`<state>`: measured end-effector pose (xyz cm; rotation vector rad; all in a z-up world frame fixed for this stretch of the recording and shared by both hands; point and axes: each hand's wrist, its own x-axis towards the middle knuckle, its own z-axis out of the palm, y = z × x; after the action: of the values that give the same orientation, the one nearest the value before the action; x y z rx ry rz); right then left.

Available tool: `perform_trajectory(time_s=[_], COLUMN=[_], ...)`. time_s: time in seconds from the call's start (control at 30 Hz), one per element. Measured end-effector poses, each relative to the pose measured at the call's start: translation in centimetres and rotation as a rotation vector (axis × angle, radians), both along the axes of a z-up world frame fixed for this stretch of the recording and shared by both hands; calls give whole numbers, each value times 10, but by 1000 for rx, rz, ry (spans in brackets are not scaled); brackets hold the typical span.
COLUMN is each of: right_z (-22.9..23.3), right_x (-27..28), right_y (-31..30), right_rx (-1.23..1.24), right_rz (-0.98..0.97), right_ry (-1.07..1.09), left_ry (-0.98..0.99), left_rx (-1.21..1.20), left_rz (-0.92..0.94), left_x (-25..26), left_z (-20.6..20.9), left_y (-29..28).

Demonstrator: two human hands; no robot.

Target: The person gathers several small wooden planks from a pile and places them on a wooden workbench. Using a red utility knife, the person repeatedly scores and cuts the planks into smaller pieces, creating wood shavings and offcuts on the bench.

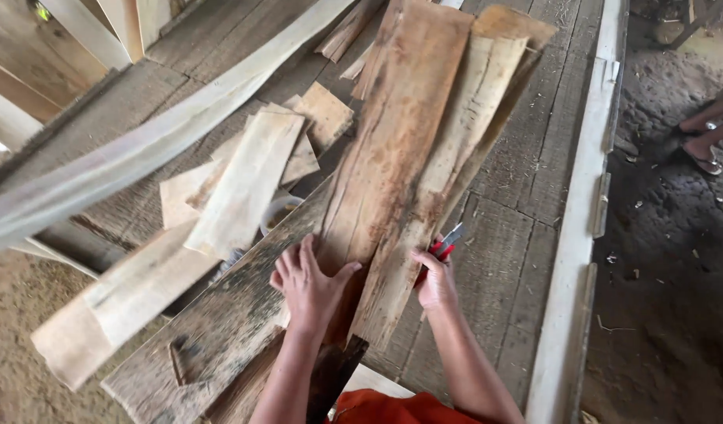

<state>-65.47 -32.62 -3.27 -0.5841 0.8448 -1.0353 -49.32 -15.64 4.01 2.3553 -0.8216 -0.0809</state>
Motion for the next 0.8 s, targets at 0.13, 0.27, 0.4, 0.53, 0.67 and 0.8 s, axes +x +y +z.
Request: perform_trajectory(time_s=[0.13, 0.27, 0.4, 0.53, 0.67, 0.8], right_z=[-46, -91, -87, -131, -45, -2], right_x=[-73, -124, -129, -145, -99, 6], right_y=[-26, -44, -32, -86, -81, -54], right_rx=[12, 34, 25, -203, -469, -459], right_rz=[-9, -14, -2, -138, -243, -106], right_ry=[38, 89, 423, 850, 919, 504], left_ry=[94, 195, 146, 48, 67, 8], left_rx=[49, 164, 340, 429, 373, 128], left_rz=[-43, -106, -243, -284, -372, -282], left_x=[-65, -108, -124, -122, -104, -56], left_z=[-8, -17, -51, -78, -97, -84], left_y=[-22, -39, -49, -41, -29, -20])
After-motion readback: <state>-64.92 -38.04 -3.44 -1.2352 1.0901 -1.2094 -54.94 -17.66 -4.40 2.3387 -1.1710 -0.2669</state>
